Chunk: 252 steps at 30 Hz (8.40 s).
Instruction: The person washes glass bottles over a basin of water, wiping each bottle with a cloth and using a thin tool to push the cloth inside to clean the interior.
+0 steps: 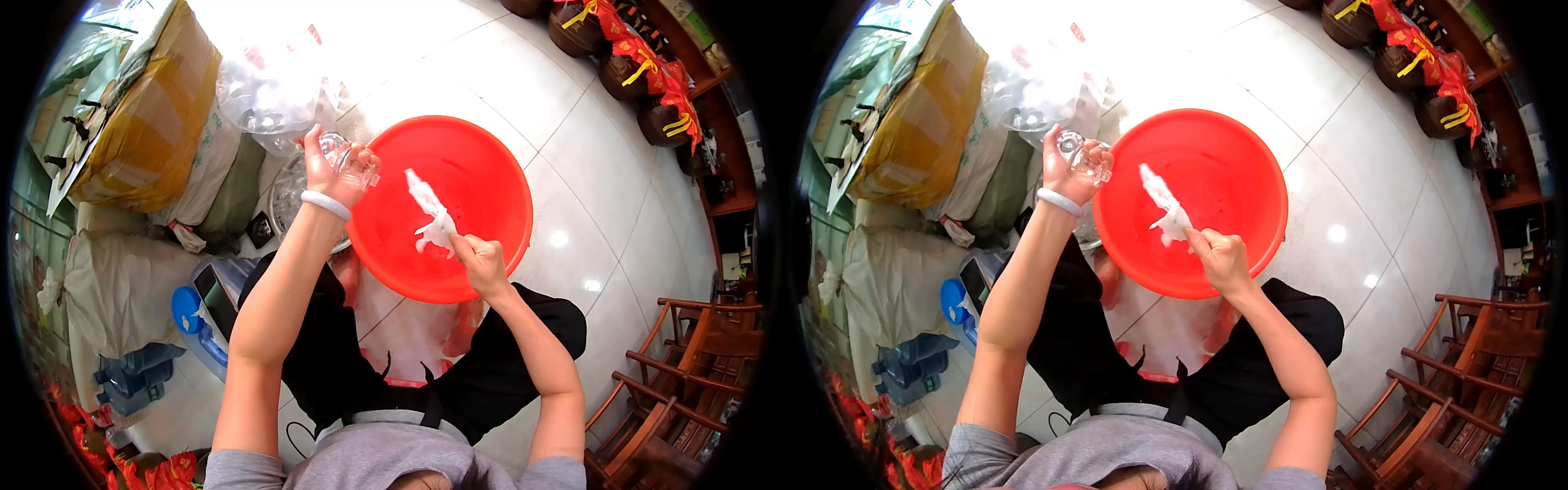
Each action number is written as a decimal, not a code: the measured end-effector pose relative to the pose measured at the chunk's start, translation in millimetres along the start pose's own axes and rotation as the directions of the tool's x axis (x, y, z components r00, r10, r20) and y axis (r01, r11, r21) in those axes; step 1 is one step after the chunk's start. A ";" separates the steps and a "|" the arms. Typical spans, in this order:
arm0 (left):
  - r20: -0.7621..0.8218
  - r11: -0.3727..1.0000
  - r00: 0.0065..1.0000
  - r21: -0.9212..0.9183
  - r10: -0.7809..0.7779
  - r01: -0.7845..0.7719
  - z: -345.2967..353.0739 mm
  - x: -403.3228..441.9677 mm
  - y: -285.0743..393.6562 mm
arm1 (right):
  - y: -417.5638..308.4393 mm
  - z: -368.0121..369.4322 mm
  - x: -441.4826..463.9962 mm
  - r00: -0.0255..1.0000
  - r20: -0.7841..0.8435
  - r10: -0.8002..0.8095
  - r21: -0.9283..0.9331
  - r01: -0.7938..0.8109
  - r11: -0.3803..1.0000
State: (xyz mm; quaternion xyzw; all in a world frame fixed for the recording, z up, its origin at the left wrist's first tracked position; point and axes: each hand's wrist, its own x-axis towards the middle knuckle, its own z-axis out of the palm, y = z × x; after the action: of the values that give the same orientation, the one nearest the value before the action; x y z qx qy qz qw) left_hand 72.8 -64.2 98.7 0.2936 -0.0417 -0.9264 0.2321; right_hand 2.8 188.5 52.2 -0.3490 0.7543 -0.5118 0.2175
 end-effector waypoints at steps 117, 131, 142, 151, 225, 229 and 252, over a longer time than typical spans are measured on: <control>0.305 0.858 0.938 0.424 0.165 -0.289 17.3 -24.1 -102.7 | -38.6 15.9 50.4 0.856 0.220 0.468 0.799 -0.434 0.417; 0.210 0.968 0.977 0.234 0.038 -0.088 17.5 -20.2 -103.7 | -44.3 34.0 35.4 0.902 -0.181 0.391 0.816 -0.084 0.572; 0.112 0.910 0.992 0.403 0.053 -0.094 11.6 -20.4 -100.9 | -42.5 8.3 40.8 0.909 -0.410 -0.079 0.199 0.173 0.965; -0.020 0.878 0.979 0.448 0.200 -0.170 4.9 -25.2 -109.2 | -32.2 20.0 43.0 0.893 -0.342 -0.292 -0.106 0.272 0.956; 0.095 0.790 0.982 0.583 0.165 -0.189 1.0 -25.6 -87.5 | -22.8 -13.9 39.6 0.969 -0.019 0.245 0.702 -0.162 0.694; -0.010 0.862 0.994 0.498 0.110 -0.090 -3.7 -16.2 -76.2 | -19.1 -21.4 42.7 0.946 -0.227 0.231 0.670 -0.020 0.742; -0.015 0.783 0.902 0.504 0.431 -0.365 -9.3 -15.4 -110.7 | -17.3 40.7 40.1 0.870 -0.351 -0.346 -0.090 0.337 0.937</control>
State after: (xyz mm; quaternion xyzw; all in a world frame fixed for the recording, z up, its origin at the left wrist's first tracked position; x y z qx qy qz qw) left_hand 44.2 41.8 75.5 0.3865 -0.3208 -0.7940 0.3426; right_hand 9.4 129.2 53.8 -0.3794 0.7141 -0.5878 -0.0234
